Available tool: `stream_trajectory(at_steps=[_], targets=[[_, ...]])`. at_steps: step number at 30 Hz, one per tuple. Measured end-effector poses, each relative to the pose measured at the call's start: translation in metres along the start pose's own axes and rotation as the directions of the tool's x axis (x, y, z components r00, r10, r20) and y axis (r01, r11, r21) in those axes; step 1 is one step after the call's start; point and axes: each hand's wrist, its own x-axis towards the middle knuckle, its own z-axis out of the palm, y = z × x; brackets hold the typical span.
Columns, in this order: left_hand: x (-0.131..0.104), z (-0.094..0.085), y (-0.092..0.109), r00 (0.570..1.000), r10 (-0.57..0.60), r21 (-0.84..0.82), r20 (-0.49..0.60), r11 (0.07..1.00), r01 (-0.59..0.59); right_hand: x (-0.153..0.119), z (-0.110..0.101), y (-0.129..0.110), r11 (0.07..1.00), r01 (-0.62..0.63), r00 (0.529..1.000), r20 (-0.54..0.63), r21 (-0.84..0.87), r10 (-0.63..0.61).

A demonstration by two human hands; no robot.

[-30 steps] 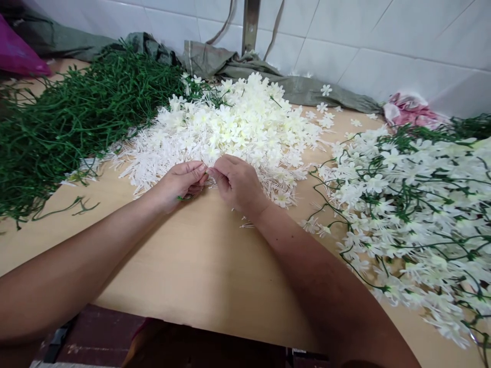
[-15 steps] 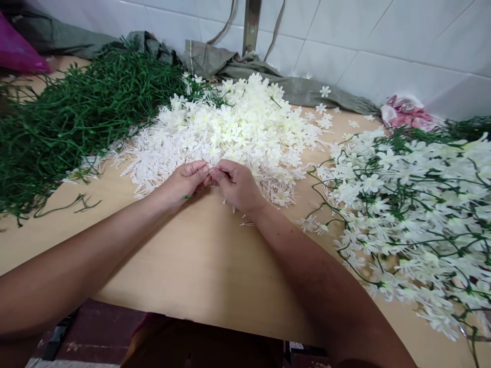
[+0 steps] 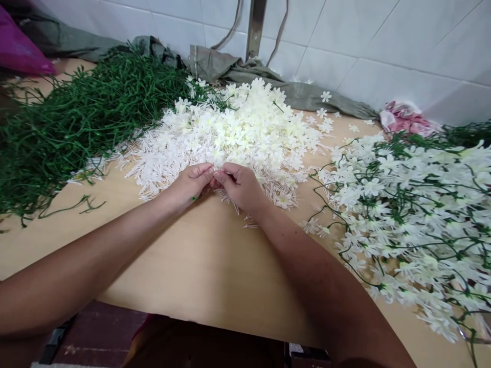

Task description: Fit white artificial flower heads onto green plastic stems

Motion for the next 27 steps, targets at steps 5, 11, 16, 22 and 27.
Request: stream_trajectory(at_steps=[5, 11, 16, 22, 27], targets=[[-0.001, -0.007, 0.003, 0.996, -0.012, -0.052, 0.09, 0.999, 0.017, 0.002, -0.002, 0.002, 0.992, -0.097, 0.995, -0.023, 0.087, 0.099], [-0.002, -0.02, 0.002, 0.968, -0.017, 0.01, 0.249, 1.0, 0.015, 0.001, -0.005, 0.001, 0.984, -0.105, 0.994, 0.022, 0.146, 0.103], [-0.003, -0.023, 0.001, 0.96, -0.025, 0.059, 0.279, 0.998, 0.009, 0.003, -0.009, 0.0, 0.986, -0.116, 0.991, 0.075, 0.116, 0.107], [-0.001, -0.018, -0.002, 0.969, -0.02, 0.096, 0.245, 0.995, -0.003, 0.002, -0.008, 0.0, 0.997, -0.073, 0.996, 0.054, -0.011, 0.073], [-0.004, -0.016, -0.005, 0.971, -0.015, 0.07, 0.24, 0.998, -0.002, -0.001, -0.005, 0.0, 0.998, -0.066, 0.993, 0.1, -0.02, 0.068]])
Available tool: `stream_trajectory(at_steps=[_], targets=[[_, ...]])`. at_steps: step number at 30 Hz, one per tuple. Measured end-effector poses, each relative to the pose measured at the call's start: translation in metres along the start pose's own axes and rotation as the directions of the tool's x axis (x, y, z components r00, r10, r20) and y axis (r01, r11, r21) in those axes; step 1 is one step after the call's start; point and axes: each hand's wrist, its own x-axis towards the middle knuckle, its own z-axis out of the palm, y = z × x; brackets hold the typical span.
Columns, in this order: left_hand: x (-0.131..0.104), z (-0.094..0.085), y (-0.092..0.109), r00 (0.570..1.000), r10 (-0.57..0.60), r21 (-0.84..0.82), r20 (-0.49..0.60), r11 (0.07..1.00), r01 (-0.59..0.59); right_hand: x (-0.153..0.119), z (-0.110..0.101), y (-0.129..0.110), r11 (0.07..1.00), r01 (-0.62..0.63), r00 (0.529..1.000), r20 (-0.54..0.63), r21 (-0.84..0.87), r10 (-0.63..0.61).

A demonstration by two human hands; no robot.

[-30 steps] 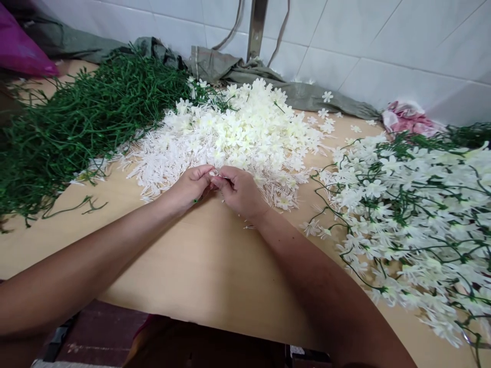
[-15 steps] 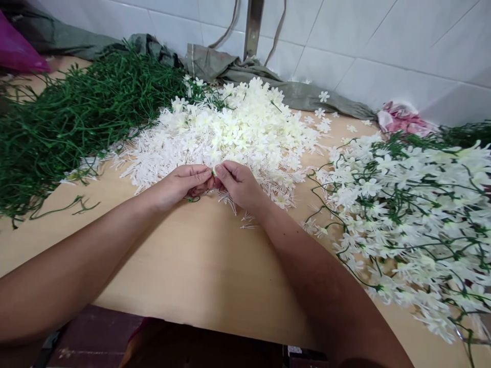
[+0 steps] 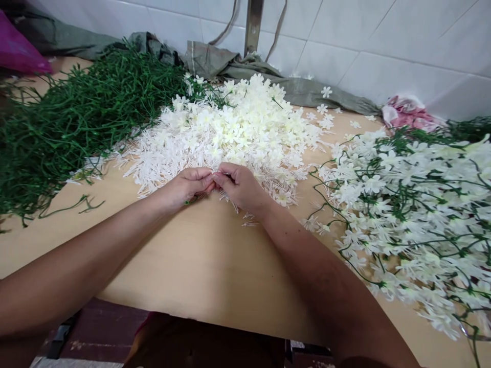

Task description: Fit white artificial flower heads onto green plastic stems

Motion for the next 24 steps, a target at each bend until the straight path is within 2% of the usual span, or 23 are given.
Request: stream_trajectory(at_steps=[3, 5, 7, 8, 9, 11, 13, 14, 15, 17, 19, 22, 24], targets=[[0.001, 0.001, 0.005, 1.0, 0.009, -0.011, 0.023, 1.0, -0.009, 0.001, -0.001, -0.002, 1.0, -0.001, 1.0, 0.007, 0.0, 0.001], [0.003, 0.0, 0.011, 0.999, 0.039, 0.029, 0.004, 0.999, -0.039, 0.004, -0.005, -0.006, 1.0, 0.029, 0.999, -0.033, 0.005, -0.029], [0.005, -0.002, 0.018, 0.989, 0.133, 0.143, -0.065, 0.982, -0.123, 0.007, -0.011, -0.011, 0.998, 0.061, 0.993, -0.104, -0.004, -0.061], [0.006, -0.003, 0.021, 0.97, 0.216, 0.211, -0.114, 0.959, -0.189, 0.008, -0.015, -0.014, 0.998, 0.064, 0.987, -0.147, -0.01, -0.065], [0.005, -0.005, 0.023, 0.931, 0.324, 0.27, -0.168, 0.923, -0.273, 0.008, -0.019, -0.016, 0.998, 0.059, 0.98, -0.189, -0.011, -0.059], [0.003, -0.008, 0.026, 0.807, 0.54, 0.373, -0.241, 0.819, -0.436, 0.008, -0.025, -0.02, 0.999, 0.037, 0.962, -0.27, 0.004, -0.035], [-0.001, -0.009, 0.027, 0.695, 0.681, 0.467, -0.231, 0.704, -0.535, 0.007, -0.029, -0.021, 0.999, 0.032, 0.947, -0.321, 0.02, -0.024], [-0.003, -0.008, 0.027, 0.672, 0.712, 0.505, -0.203, 0.664, -0.551, 0.006, -0.03, -0.021, 0.999, 0.034, 0.943, -0.333, 0.02, -0.025], [-0.005, -0.006, 0.027, 0.673, 0.718, 0.532, -0.178, 0.646, -0.547, 0.005, -0.031, -0.022, 0.999, 0.036, 0.942, -0.335, 0.016, -0.028], [-0.007, -0.003, 0.026, 0.71, 0.684, 0.552, -0.169, 0.662, -0.507, 0.004, -0.03, -0.024, 0.999, 0.034, 0.948, -0.315, -0.006, -0.034], [-0.006, -0.004, 0.026, 0.737, 0.635, 0.517, -0.231, 0.722, -0.46, 0.002, -0.029, -0.027, 0.999, 0.034, 0.964, -0.264, -0.032, -0.041], [-0.002, -0.017, 0.026, 0.692, 0.609, 0.35, -0.387, 0.792, -0.501, -0.001, -0.029, -0.031, 0.995, 0.053, 0.993, -0.102, -0.088, -0.062], [0.002, -0.032, 0.025, 0.696, 0.55, 0.18, -0.462, 0.826, -0.533, -0.001, -0.028, -0.028, 0.973, 0.105, 0.994, 0.032, -0.207, -0.1]])
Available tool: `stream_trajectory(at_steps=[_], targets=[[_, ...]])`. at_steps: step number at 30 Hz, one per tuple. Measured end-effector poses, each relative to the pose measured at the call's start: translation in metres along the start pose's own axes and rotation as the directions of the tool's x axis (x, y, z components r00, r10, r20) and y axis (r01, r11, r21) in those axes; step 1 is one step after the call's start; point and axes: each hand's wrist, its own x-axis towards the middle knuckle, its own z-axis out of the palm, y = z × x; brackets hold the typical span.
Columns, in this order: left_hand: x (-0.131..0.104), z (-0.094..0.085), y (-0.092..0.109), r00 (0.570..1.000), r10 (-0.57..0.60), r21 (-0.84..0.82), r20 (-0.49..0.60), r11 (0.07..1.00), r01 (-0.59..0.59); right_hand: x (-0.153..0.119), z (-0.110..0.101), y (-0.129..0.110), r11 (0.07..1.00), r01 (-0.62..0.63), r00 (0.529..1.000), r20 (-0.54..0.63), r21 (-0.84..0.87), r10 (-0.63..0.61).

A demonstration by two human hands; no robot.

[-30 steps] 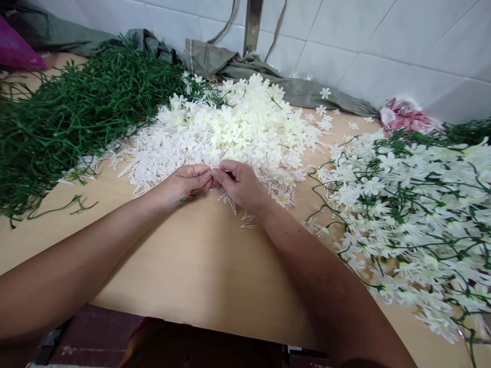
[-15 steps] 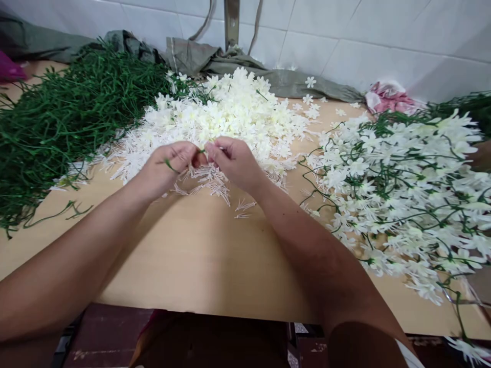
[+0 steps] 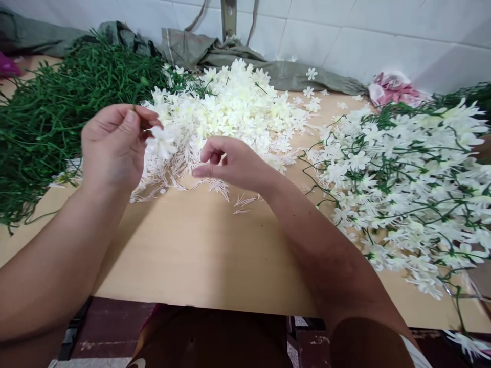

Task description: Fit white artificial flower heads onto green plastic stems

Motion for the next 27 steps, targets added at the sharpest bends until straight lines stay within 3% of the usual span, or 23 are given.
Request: stream_trajectory(at_steps=[4, 7, 9, 12, 16, 20, 23, 27], targets=[[0.011, -0.016, -0.005, 0.986, -0.165, -0.174, -0.009, 0.971, 0.161, 0.0, 0.007, 0.012, 0.919, 0.137, 0.977, 0.205, -0.371, -0.063], [0.01, -0.014, -0.002, 0.973, -0.227, -0.191, 0.044, 0.954, 0.231, 0.0, 0.009, 0.018, 0.868, 0.177, 0.97, 0.233, -0.465, -0.072], [0.007, -0.01, 0.002, 0.951, -0.287, -0.209, 0.115, 0.929, 0.306, 0.0, 0.006, 0.017, 0.885, 0.144, 0.983, 0.166, -0.442, -0.077], [0.002, -0.005, 0.007, 0.911, -0.355, -0.163, 0.211, 0.906, 0.391, 0.0, -0.001, 0.015, 0.947, 0.013, 0.999, -0.027, -0.32, -0.023], [-0.001, -0.002, 0.008, 0.889, -0.373, -0.123, 0.266, 0.901, 0.415, 0.002, -0.01, 0.021, 0.994, -0.099, 0.962, -0.259, -0.053, 0.083], [-0.004, 0.002, 0.005, 0.882, -0.402, -0.177, 0.246, 0.876, 0.449, 0.01, -0.007, 0.03, 0.974, -0.179, 0.939, -0.271, 0.14, 0.211], [-0.003, 0.003, 0.0, 0.9, -0.393, -0.159, 0.187, 0.892, 0.422, 0.023, 0.004, 0.03, 0.969, -0.239, 0.94, -0.236, 0.067, 0.248], [0.0, 0.0, -0.004, 0.91, -0.39, -0.062, 0.142, 0.914, 0.402, 0.045, 0.02, 0.025, 0.944, -0.232, 0.946, -0.278, -0.233, 0.164]])
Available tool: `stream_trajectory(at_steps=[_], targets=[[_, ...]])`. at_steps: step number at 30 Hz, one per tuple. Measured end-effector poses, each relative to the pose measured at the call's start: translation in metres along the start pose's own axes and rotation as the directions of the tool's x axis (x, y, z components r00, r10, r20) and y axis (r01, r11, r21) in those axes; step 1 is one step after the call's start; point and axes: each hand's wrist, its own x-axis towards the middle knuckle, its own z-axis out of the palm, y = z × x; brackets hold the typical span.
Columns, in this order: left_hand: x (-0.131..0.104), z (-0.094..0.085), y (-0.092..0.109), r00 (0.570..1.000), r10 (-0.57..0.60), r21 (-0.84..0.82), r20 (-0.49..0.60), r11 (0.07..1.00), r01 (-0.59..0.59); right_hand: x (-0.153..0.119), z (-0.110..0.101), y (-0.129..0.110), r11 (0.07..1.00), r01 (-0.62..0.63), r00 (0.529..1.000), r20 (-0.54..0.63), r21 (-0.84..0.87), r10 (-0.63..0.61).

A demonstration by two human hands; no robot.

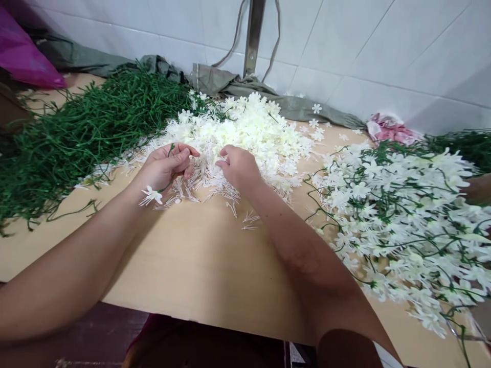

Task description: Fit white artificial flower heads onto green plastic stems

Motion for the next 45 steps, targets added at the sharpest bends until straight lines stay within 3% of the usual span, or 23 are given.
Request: stream_trajectory(at_steps=[3, 8, 15, 21, 25, 28, 30, 34, 36, 41, 45], targets=[[-0.001, 0.0, 0.003, 0.997, -0.054, 0.128, -0.049, 0.99, 0.06, 0.004, 0.003, -0.004, 0.998, 0.048, 0.998, -0.041, -0.048, -0.05], [-0.003, 0.009, -0.001, 0.987, -0.113, 0.269, -0.114, 0.953, 0.14, -0.007, -0.006, -0.003, 0.983, 0.01, 1.0, -0.025, 0.184, -0.005], [0.01, 0.01, -0.029, 0.989, 0.081, 0.552, -0.122, 0.834, 0.0, -0.008, -0.009, -0.007, 0.955, 0.019, 0.999, 0.03, 0.297, -0.029], [0.011, 0.009, -0.025, 0.99, 0.054, 0.419, -0.133, 0.908, 0.006, -0.007, -0.026, -0.008, 0.96, -0.028, 0.994, 0.109, 0.278, -0.002], [0.008, 0.007, -0.019, 0.984, 0.124, 0.48, -0.125, 0.876, -0.049, -0.009, -0.037, -0.014, 0.978, 0.138, 0.99, -0.054, 0.156, -0.131], [0.005, 0.006, -0.013, 0.986, 0.129, 0.515, -0.109, 0.856, -0.055, -0.01, -0.038, -0.022, 0.961, 0.268, 0.946, -0.208, 0.07, -0.249], [0.002, 0.007, -0.009, 0.991, 0.099, 0.514, -0.09, 0.857, -0.039, -0.011, -0.035, -0.027, 0.952, 0.28, 0.945, -0.21, 0.126, -0.25], [-0.003, 0.011, -0.006, 0.999, 0.028, 0.472, -0.026, 0.881, -0.012, -0.013, -0.025, -0.033, 0.903, 0.158, 0.987, -0.053, 0.4, -0.149], [-0.005, 0.013, -0.005, 1.0, -0.006, 0.447, 0.006, 0.895, 0.003, -0.014, -0.019, -0.033, 0.873, 0.122, 0.992, -0.035, 0.473, -0.12], [-0.008, 0.015, -0.002, 0.998, -0.045, 0.385, 0.05, 0.923, 0.023, -0.015, -0.009, -0.028, 0.836, 0.166, 0.984, -0.139, 0.523, -0.108], [-0.008, 0.015, 0.001, 0.997, -0.047, 0.339, 0.062, 0.941, 0.023, -0.014, -0.002, -0.02, 0.844, 0.341, 0.931, -0.273, 0.415, -0.242]])
